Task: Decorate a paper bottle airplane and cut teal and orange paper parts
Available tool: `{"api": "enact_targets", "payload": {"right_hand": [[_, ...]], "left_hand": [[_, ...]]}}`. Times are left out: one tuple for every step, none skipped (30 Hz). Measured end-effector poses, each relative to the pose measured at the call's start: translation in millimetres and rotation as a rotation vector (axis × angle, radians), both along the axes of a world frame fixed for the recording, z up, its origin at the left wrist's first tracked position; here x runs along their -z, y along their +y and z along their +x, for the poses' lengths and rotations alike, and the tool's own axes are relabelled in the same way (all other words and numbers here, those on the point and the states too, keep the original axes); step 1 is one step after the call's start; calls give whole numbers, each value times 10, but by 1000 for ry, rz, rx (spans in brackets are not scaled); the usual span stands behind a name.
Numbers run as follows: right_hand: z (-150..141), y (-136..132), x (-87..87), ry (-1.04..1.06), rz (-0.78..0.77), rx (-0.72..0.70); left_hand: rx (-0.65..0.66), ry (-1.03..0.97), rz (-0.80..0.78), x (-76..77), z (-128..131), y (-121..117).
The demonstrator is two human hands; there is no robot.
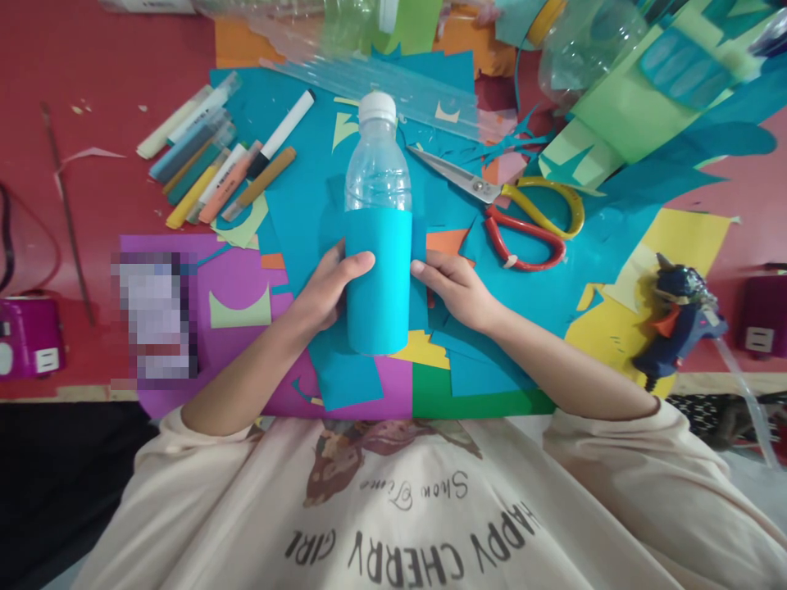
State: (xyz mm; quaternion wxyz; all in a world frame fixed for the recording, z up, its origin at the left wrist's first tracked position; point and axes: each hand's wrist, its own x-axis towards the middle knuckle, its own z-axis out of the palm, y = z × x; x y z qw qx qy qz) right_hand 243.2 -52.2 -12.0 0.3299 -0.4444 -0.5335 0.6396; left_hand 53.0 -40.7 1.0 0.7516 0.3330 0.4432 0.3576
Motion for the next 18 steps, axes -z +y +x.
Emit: {"api": "enact_targets", "payload": {"right_hand": [[0, 1, 1, 3, -6, 1], [1, 2, 1, 4, -10, 4], [2, 3, 2, 5, -14, 5], [2, 5, 1, 5, -16, 7], [2, 8, -1, 5, -18, 8], [3, 12, -4, 5, -16, 11], [4, 16, -8, 1, -14, 14], [6, 22, -14, -7, -12, 18], [9, 28, -21, -17, -11, 22], [15, 34, -29, -26, -11, 29], [21, 40, -37, -31, -14, 35], [28, 47, -45, -32, -16, 41], [34, 53, -51, -27, -17, 43], [39, 58, -54, -20, -17, 40], [42, 63, -54, -12, -17, 34], [43, 67, -51, -7, -18, 28], [42, 70, -46, -3, -20, 25], [39, 71, -41, -1, -24, 26]], "left_hand": [[-1, 1, 0, 2, -1, 2], [0, 4, 4, 2, -1, 3], [-1, 9, 12, 2, 1, 3], [-1, 16, 20, 2, 4, 2], [-1, 24, 27, 2, 5, 0], [-2, 31, 31, 2, 6, -2], [-4, 35, 34, 2, 5, -4], [-14, 40, 37, 2, 1, -6], [-26, 45, 37, 1, -4, -7], [-46, 55, 35, -1, -10, -7], [-71, 69, 35, -4, -16, -6], [-91, 84, 33, -6, -21, -4], [-106, 97, 32, -9, -25, -1], [-119, 108, 36, -10, -27, 3], [-128, 115, 42, -10, -27, 7], [-129, 118, 47, -8, -26, 12], [-129, 120, 54, -6, -24, 17], [-129, 123, 61, -3, -21, 22]]}}
